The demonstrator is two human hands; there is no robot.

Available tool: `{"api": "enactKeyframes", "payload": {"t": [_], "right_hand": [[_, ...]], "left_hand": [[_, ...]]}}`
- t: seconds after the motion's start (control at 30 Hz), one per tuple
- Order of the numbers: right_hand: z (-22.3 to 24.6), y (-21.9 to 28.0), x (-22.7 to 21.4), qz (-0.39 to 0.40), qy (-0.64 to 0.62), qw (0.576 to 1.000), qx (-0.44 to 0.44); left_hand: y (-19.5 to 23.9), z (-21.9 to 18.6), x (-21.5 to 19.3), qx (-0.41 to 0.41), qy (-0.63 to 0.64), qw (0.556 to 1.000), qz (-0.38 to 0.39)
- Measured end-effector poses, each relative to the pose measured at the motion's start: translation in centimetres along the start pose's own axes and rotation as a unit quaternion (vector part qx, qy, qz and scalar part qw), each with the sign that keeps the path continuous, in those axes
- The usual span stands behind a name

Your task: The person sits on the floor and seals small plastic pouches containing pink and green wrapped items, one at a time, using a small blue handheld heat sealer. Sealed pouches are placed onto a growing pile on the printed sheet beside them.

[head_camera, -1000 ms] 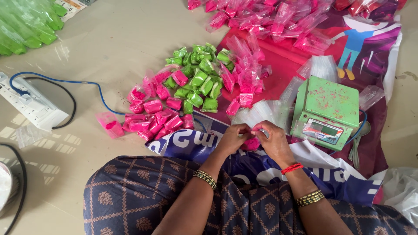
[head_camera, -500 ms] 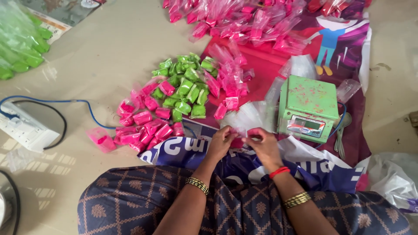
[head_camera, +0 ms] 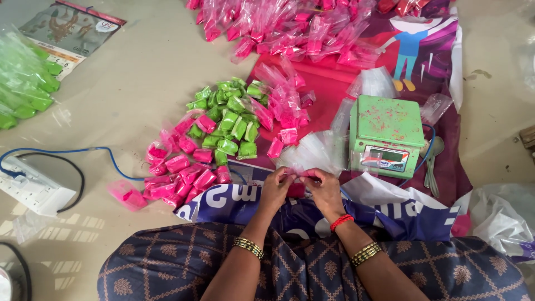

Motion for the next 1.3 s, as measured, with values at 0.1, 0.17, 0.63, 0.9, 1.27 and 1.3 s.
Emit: {"api": "enactKeyframes", "payload": {"t": [0.1,0.17,0.63,0.9,1.27,1.3], "right_hand": [[-0.4,-0.4,0.0,-0.014,-0.025,0.999,-0.035],[0.2,-0.4,-0.4,-0.014,-0.024,0.999,-0.018],[-1.1,-1.9,-0.8,0.082,-0.144,0.986,0.006],[5.8,-0.2,-5.1,0.088,-0.241,0.965,-0.052],[8.9,4.7,-7.2,0.065,-0.233,0.969,-0.052],[9.3,5.0,-7.3,0.067,-0.271,0.958,-0.065]], "left_hand": [[-0.1,0.5,-0.1,-0.002,0.011,1.0,0.01],[-0.2,0.8,-0.1,-0.013,0.037,0.999,0.024],[-0.3,-1.5,-0.4,-0.054,0.093,0.991,0.079],[0.5,-9.6,-1.4,-0.053,0.191,0.978,0.063],[4.8,-13.4,-0.2,-0.048,0.22,0.971,0.077],[5.2,-13.5,-0.2,-0.054,0.247,0.964,0.082]]}}
Point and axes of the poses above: each hand's wrist, its own y-axis away from the middle knuckle, its own x-axis out of the palm, z = x × y, the point moved 4 cm from there along -y, towards the middle knuckle, and after that the axes turned 2 degrees about -x, right-handed, at the moved point
